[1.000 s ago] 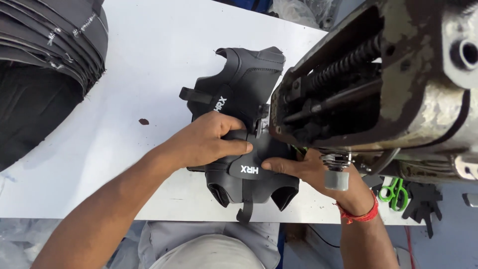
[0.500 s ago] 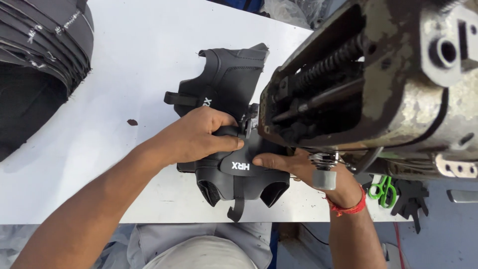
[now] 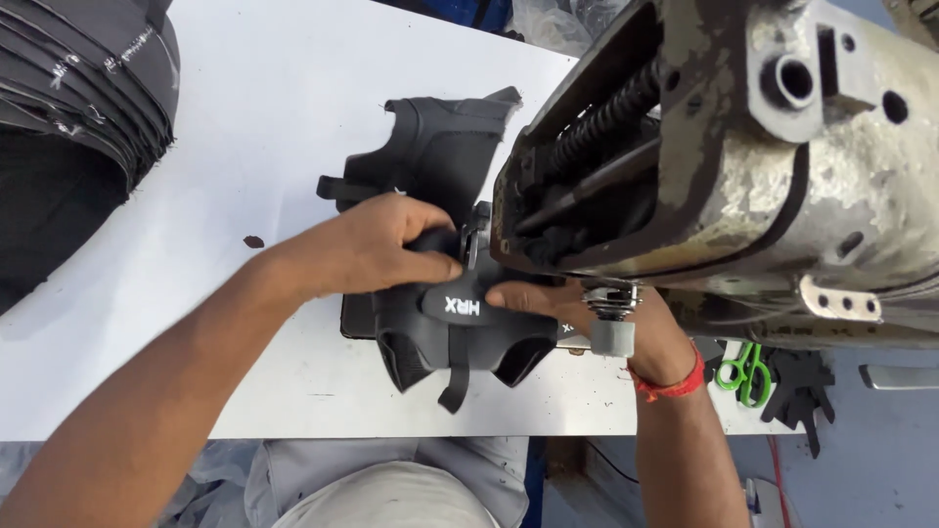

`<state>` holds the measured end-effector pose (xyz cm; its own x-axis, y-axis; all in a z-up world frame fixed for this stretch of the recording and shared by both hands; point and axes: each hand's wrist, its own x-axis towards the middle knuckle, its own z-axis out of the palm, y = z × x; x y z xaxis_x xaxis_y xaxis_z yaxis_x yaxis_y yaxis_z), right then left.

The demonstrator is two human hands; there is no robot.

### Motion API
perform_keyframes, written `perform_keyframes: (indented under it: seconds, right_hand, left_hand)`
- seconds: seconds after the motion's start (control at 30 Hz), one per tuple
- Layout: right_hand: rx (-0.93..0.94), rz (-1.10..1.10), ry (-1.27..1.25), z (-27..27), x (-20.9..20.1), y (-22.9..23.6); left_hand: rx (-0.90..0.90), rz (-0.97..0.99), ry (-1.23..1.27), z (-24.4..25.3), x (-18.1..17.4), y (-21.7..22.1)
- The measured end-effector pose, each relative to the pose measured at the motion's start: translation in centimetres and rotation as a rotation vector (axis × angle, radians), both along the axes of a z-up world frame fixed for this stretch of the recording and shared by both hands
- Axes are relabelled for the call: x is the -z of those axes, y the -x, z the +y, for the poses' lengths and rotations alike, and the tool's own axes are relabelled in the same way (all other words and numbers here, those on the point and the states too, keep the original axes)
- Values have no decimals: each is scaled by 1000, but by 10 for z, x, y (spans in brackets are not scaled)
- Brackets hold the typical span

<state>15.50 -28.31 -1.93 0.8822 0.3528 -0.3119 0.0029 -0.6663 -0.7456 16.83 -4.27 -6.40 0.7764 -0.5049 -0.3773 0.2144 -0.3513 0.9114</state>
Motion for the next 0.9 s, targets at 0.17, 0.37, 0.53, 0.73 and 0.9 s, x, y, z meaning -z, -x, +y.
perform_keyframes:
  seconds: [0.17, 0.37, 0.53, 0.73, 0.9]
  right_hand:
    - [120, 72, 169, 11, -7, -7]
    - [67, -44, -5, 0, 12, -2]
    - [29, -77, 108, 2, 14, 2]
    - [7, -62, 166, 0, 19, -5]
    - [-51, -162, 209, -7, 36, -4]
  left_hand:
    - [15, 44, -67, 0, -6, -10]
    - [41, 103, -97, -1, -6, -29]
    - [-50, -300, -210, 3, -4, -15]
    - [-262, -171, -629, 5, -55, 63]
    - [-325, 98, 80, -14, -18, 95]
